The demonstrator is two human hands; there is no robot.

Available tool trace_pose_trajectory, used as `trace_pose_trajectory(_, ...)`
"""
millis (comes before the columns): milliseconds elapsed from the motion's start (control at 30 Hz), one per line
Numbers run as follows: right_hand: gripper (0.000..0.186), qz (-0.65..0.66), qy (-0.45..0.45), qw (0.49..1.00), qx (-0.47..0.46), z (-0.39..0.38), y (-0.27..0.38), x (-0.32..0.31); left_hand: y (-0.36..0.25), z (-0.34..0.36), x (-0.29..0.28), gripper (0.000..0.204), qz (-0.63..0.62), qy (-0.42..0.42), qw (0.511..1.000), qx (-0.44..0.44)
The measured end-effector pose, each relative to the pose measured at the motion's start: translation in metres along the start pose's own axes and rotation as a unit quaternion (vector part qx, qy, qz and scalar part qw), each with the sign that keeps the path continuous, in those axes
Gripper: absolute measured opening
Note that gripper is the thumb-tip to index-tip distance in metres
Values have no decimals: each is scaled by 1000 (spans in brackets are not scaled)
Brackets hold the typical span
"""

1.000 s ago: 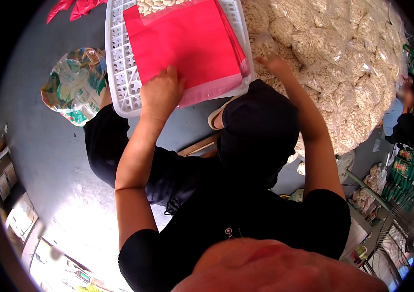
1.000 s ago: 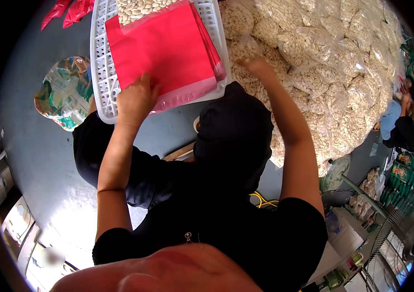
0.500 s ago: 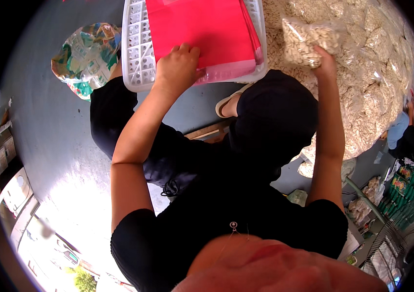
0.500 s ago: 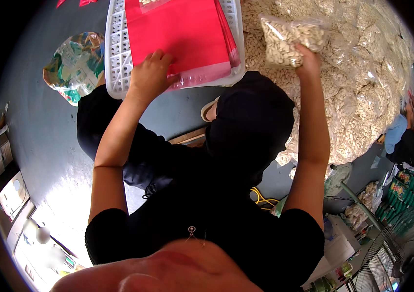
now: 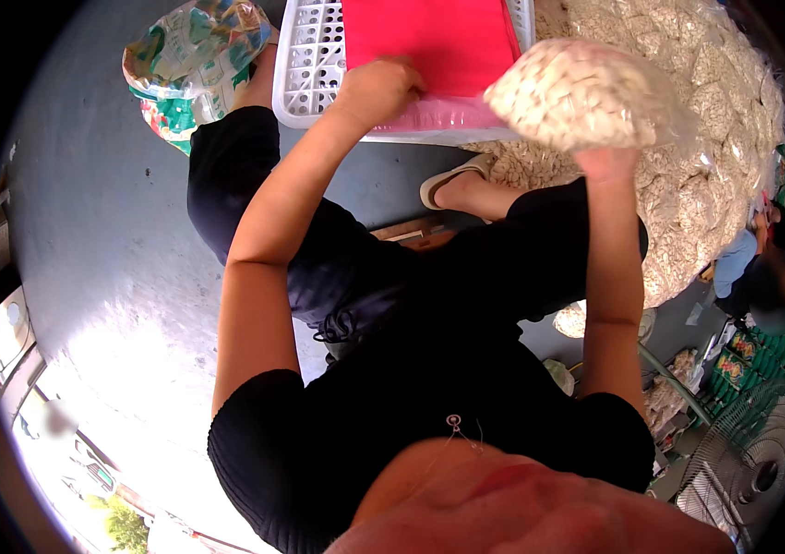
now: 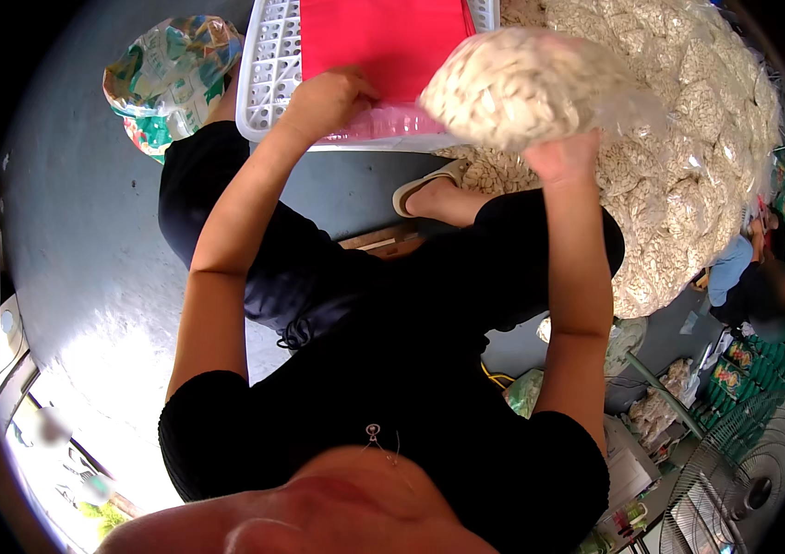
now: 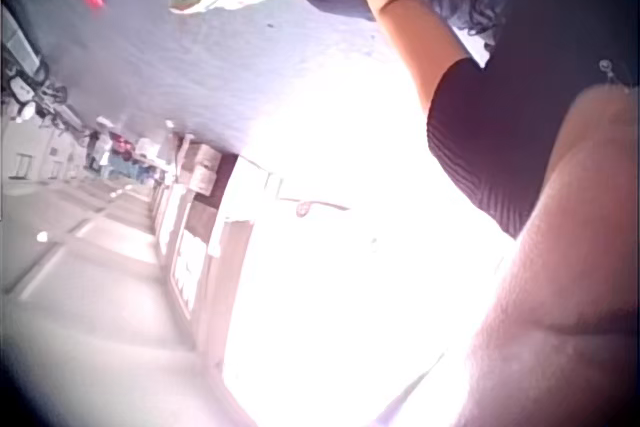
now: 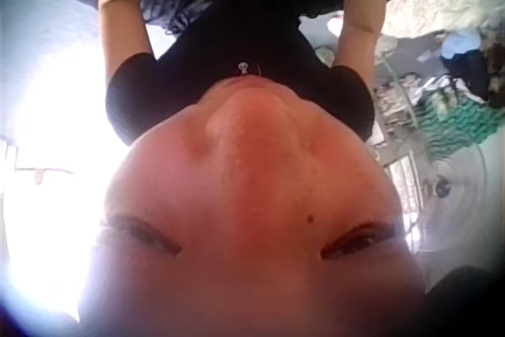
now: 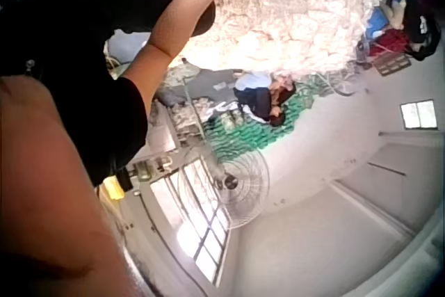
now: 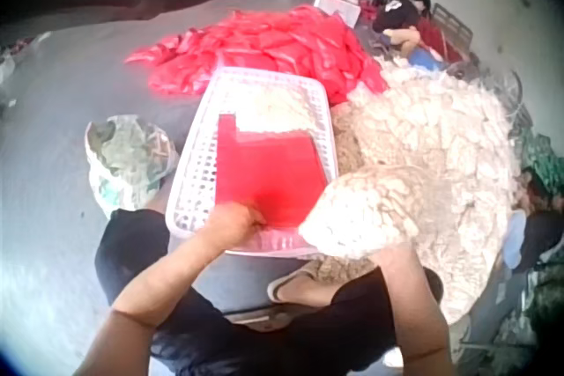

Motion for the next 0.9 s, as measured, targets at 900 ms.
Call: trace_pose_trajectory(900, 34, -912, -384, 134, 49, 94, -73, 43, -1, 48, -70, 12, -108, -290, 951, -1)
Point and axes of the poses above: each hand's wrist, its own z-axis towards the middle knuckle, its own x-axis out of the palm, y = z × x, the point moved 4 cm from there along z, towards the middle knuckle, and after that the axes turned 14 degrees about x, right-handed, at the moved point
